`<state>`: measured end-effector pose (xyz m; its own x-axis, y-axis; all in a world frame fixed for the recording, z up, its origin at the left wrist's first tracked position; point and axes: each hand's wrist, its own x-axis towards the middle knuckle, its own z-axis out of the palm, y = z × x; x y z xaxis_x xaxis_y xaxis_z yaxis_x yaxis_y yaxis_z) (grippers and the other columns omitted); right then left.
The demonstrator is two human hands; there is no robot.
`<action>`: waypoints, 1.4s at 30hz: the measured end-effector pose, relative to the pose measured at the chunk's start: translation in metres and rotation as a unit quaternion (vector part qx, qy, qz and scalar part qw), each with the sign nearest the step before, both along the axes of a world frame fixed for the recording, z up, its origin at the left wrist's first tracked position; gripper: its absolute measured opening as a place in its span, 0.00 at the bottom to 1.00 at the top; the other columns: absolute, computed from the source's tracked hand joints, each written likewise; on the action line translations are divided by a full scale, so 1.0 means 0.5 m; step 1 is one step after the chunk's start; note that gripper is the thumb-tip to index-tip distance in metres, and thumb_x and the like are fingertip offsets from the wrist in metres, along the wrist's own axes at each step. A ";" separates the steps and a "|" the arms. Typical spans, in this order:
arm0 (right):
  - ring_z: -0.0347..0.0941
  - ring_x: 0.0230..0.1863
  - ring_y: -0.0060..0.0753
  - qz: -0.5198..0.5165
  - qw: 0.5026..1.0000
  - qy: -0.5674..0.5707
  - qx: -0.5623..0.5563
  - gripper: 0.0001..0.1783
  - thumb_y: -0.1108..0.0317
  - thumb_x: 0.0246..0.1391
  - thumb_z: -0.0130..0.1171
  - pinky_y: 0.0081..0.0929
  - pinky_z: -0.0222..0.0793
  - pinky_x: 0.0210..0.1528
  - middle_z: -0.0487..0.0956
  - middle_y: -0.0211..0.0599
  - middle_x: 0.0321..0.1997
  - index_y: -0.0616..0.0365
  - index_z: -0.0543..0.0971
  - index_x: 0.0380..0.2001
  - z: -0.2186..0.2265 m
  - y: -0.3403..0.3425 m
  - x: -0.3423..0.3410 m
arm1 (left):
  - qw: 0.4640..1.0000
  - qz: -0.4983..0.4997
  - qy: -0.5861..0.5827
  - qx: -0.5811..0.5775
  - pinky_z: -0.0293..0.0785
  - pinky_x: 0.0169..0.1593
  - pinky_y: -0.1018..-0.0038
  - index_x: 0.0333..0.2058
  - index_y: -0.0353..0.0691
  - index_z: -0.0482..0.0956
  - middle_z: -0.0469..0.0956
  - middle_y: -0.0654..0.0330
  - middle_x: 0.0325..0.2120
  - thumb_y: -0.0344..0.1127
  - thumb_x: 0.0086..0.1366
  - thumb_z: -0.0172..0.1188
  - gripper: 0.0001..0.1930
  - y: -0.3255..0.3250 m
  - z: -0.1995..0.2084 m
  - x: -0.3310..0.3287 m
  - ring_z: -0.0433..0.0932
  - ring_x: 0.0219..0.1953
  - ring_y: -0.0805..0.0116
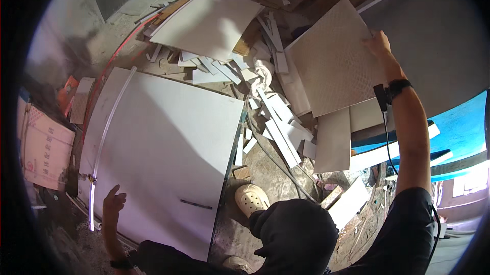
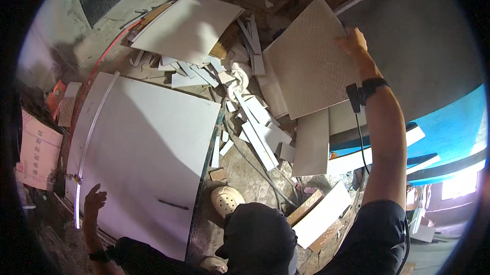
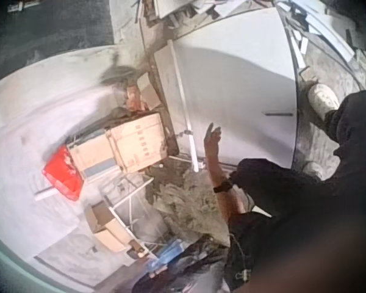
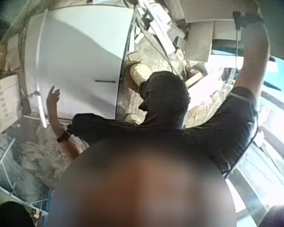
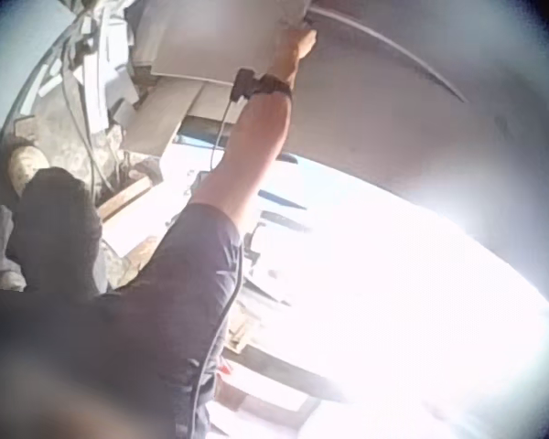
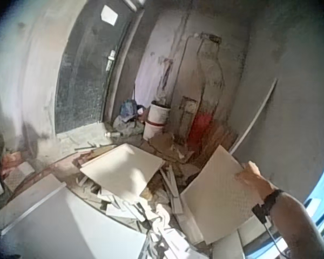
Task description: Measure and cut ceramic tiles using a manual tile cutter.
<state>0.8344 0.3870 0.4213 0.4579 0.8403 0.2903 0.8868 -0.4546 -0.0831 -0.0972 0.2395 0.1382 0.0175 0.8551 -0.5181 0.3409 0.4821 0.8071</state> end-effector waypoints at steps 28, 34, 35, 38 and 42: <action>0.81 0.41 0.38 0.015 0.992 0.123 -0.013 0.27 0.60 0.44 0.70 0.37 0.73 0.46 0.83 0.45 0.39 0.63 0.81 0.47 -0.164 0.056 0.128 | 0.997 0.029 0.034 -0.058 0.72 0.39 0.80 0.64 0.40 0.67 0.79 0.63 0.37 0.44 0.64 0.61 0.31 0.059 -0.058 0.087 0.76 0.35 0.77; 0.81 0.36 0.38 0.031 0.981 0.191 -0.003 0.26 0.62 0.44 0.68 0.36 0.74 0.41 0.84 0.44 0.36 0.64 0.81 0.46 -0.159 0.049 0.052 | 0.997 0.046 0.017 -0.054 0.72 0.39 0.79 0.63 0.39 0.68 0.78 0.65 0.35 0.45 0.64 0.61 0.31 0.058 -0.054 0.125 0.75 0.35 0.78; 0.81 0.36 0.39 0.010 0.980 0.199 -0.002 0.26 0.61 0.45 0.68 0.37 0.74 0.40 0.84 0.45 0.36 0.64 0.81 0.47 -0.167 0.053 0.042 | 0.998 0.041 0.010 -0.046 0.71 0.37 0.81 0.62 0.38 0.68 0.78 0.66 0.33 0.42 0.65 0.59 0.29 0.059 -0.051 0.132 0.75 0.33 0.79; 0.82 0.35 0.39 -0.020 0.993 0.111 -0.017 0.25 0.60 0.45 0.68 0.36 0.74 0.40 0.84 0.45 0.35 0.67 0.81 0.44 -0.194 0.061 0.027 | 0.997 0.044 0.046 -0.045 0.71 0.38 0.80 0.62 0.40 0.68 0.79 0.65 0.35 0.42 0.65 0.59 0.29 0.060 -0.040 0.143 0.76 0.34 0.78; 0.82 0.37 0.41 0.005 0.991 0.124 -0.053 0.28 0.56 0.44 0.68 0.38 0.75 0.41 0.84 0.49 0.36 0.68 0.81 0.44 -0.213 0.063 0.041 | 0.997 0.061 0.023 -0.044 0.72 0.38 0.80 0.62 0.39 0.69 0.80 0.64 0.37 0.43 0.66 0.58 0.28 0.057 -0.039 0.146 0.76 0.35 0.78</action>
<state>0.8547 0.4185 0.3148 0.4951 0.8651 0.0803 0.8501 -0.4632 -0.2506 -0.0241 0.2680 0.1186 -0.1094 0.8005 -0.5892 0.3106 0.5906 0.7448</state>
